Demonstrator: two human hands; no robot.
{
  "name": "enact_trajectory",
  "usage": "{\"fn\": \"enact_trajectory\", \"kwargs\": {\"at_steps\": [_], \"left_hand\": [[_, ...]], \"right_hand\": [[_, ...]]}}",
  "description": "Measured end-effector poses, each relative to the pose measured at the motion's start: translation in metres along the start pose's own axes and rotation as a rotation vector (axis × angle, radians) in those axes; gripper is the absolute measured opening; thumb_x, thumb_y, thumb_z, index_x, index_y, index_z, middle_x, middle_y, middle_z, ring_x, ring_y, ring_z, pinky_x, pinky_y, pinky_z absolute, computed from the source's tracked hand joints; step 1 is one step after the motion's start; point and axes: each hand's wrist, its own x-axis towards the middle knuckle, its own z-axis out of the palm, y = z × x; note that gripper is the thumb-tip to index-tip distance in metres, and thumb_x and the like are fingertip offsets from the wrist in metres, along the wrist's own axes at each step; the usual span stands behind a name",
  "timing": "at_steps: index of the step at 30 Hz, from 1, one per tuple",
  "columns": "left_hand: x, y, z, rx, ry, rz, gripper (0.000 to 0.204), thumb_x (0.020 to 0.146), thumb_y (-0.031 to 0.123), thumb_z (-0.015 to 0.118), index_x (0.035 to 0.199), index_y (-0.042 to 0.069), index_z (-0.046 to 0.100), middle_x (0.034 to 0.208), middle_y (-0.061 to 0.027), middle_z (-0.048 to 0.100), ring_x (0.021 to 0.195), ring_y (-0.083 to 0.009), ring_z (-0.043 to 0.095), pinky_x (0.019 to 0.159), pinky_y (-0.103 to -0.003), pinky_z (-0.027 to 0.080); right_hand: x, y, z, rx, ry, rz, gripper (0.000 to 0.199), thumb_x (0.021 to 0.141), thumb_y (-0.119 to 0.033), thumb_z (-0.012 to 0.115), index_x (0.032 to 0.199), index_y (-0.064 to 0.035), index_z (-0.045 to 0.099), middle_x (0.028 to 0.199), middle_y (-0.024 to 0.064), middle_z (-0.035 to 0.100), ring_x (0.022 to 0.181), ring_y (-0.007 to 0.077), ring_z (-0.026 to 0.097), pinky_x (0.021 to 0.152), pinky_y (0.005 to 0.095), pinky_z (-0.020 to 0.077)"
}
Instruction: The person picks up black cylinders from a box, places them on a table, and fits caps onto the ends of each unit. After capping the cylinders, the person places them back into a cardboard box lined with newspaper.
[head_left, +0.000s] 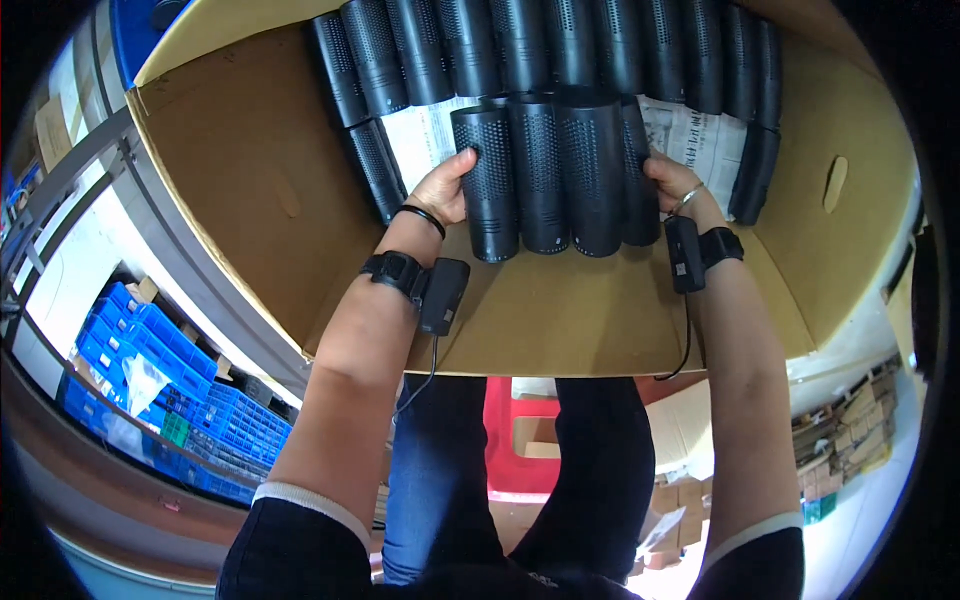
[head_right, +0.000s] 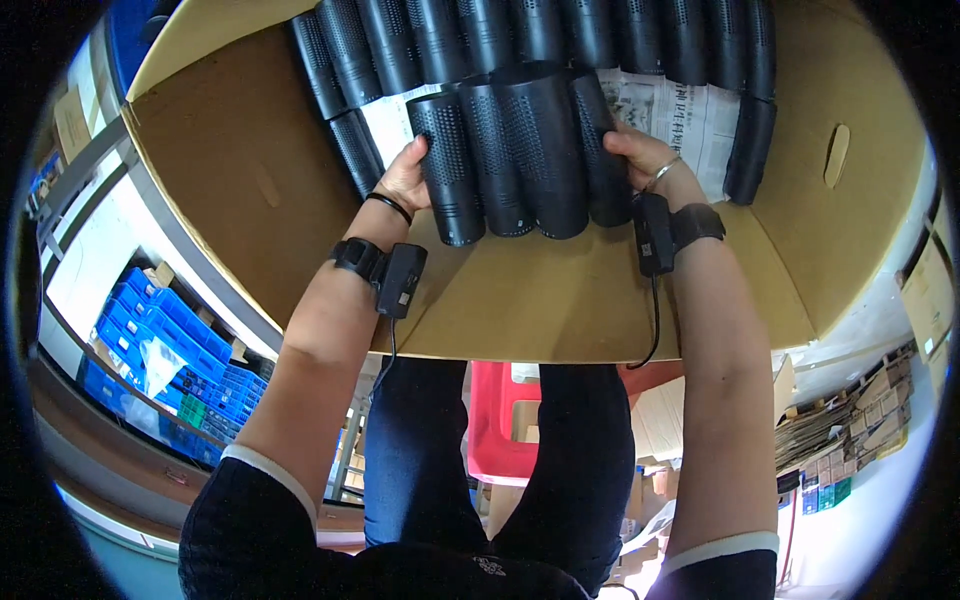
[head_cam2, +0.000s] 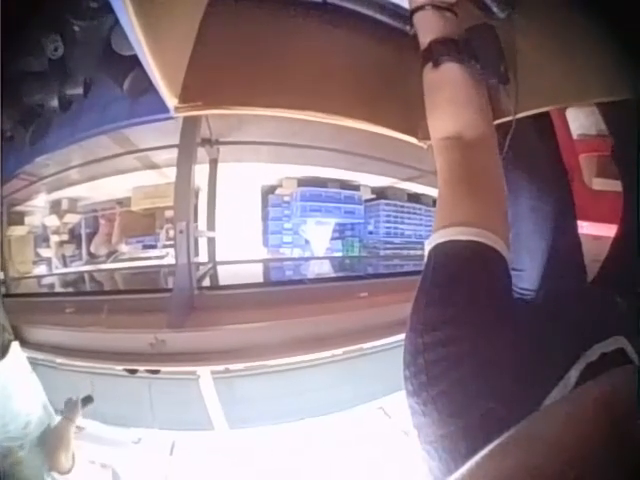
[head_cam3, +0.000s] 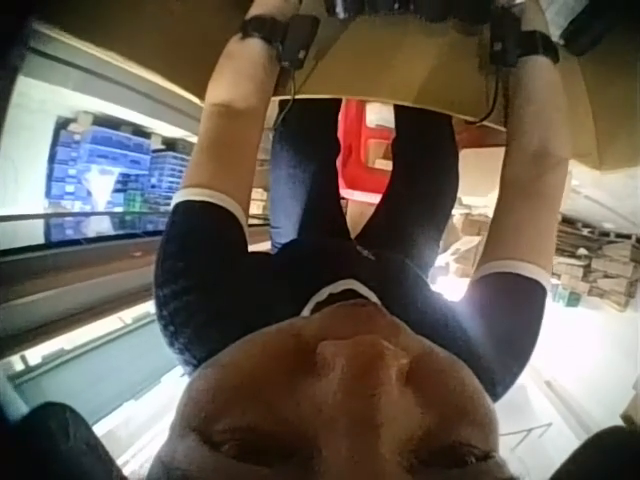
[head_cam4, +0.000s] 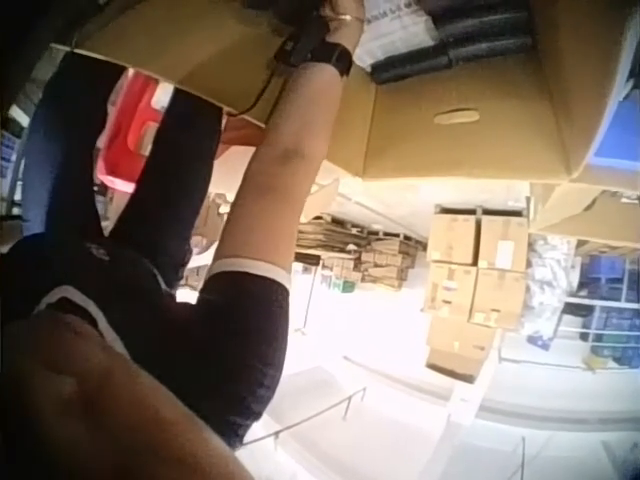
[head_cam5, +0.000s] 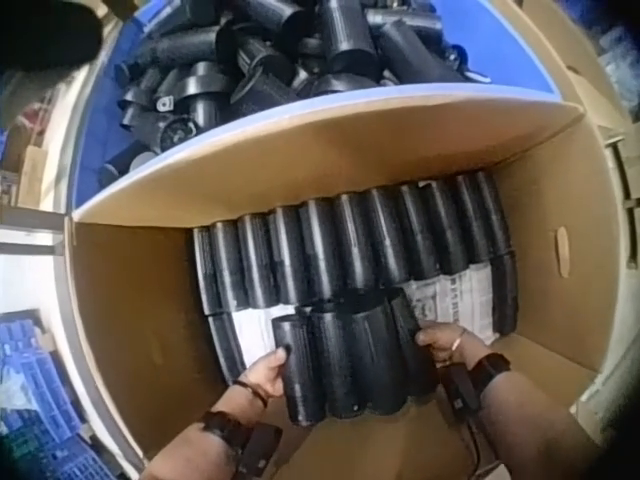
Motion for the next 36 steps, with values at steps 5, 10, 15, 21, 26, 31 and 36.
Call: {"fn": "enact_trajectory", "kwargs": {"at_steps": [5,10,15,21,26,31,36], "left_hand": [[-0.008,-0.004,0.013,0.078,0.066,0.027,0.058,0.072,0.035,0.083,0.114,0.001,0.063,0.108,-0.0132,0.068,0.098,-0.0273,0.066,0.090,-0.046,0.053],[-0.008,-0.012,0.016,0.033,0.074,0.064,0.061,0.070,0.040,0.084,0.113,0.002,0.063,0.107,-0.0132,0.068,0.096,-0.0267,0.067,0.089,-0.044,0.054],[-0.008,-0.009,0.019,0.029,-0.011,0.025,0.059,0.072,0.034,0.083,0.116,0.001,0.061,0.106,-0.0131,0.068,0.093,-0.0240,0.068,0.084,-0.039,0.057],[-0.010,-0.015,0.029,-0.013,-0.077,0.031,0.056,0.072,0.031,0.083,0.114,0.001,0.061,0.106,-0.0123,0.069,0.093,-0.0233,0.068,0.086,-0.039,0.056],[-0.004,-0.007,0.020,0.013,-0.027,0.021,0.052,0.075,0.028,0.081,0.114,0.001,0.061,0.106,-0.0124,0.068,0.094,-0.0230,0.067,0.086,-0.039,0.056],[0.003,-0.005,0.009,0.062,0.038,-0.030,0.053,0.077,0.026,0.079,0.117,0.001,0.058,0.107,-0.0129,0.068,0.095,-0.0242,0.067,0.088,-0.039,0.055],[0.002,-0.013,0.001,0.086,0.012,0.042,0.058,0.074,0.032,0.081,0.117,0.001,0.059,0.106,-0.0123,0.068,0.095,-0.0244,0.067,0.088,-0.039,0.054]], "right_hand": [[-0.008,0.009,0.019,0.037,0.026,-0.188,0.095,0.068,-0.032,0.084,0.144,-0.0059,0.033,0.128,0.0092,0.057,0.111,0.0241,0.059,0.096,0.0391,0.0504],[-0.001,0.013,0.023,0.043,0.100,-0.237,0.071,0.077,-0.029,0.077,0.134,-0.0020,0.046,0.121,0.0101,0.062,0.105,0.0227,0.062,0.093,0.0381,0.0525],[0.000,0.009,0.017,0.063,0.078,-0.098,0.076,0.073,-0.032,0.081,0.136,-0.0064,0.047,0.126,0.0095,0.060,0.113,0.0221,0.058,0.100,0.0382,0.0463],[0.000,0.015,-0.003,0.165,-0.062,-0.130,0.052,0.078,-0.033,0.079,0.115,-0.0013,0.060,0.108,0.0104,0.068,0.091,0.0205,0.067,0.084,0.0365,0.0561],[0.007,0.019,0.005,0.065,0.118,-0.081,0.057,0.079,-0.036,0.077,0.123,-0.0045,0.058,0.115,0.0086,0.066,0.103,0.0218,0.064,0.094,0.0396,0.0510],[0.015,0.017,0.001,0.063,-0.021,-0.039,0.069,0.077,-0.041,0.078,0.130,-0.0062,0.051,0.124,0.0079,0.061,0.112,0.0208,0.058,0.099,0.0379,0.0468],[0.010,0.016,0.022,0.004,0.006,-0.096,0.067,0.080,-0.034,0.077,0.132,-0.0046,0.048,0.120,0.0080,0.062,0.109,0.0197,0.059,0.096,0.0360,0.0482]]}}
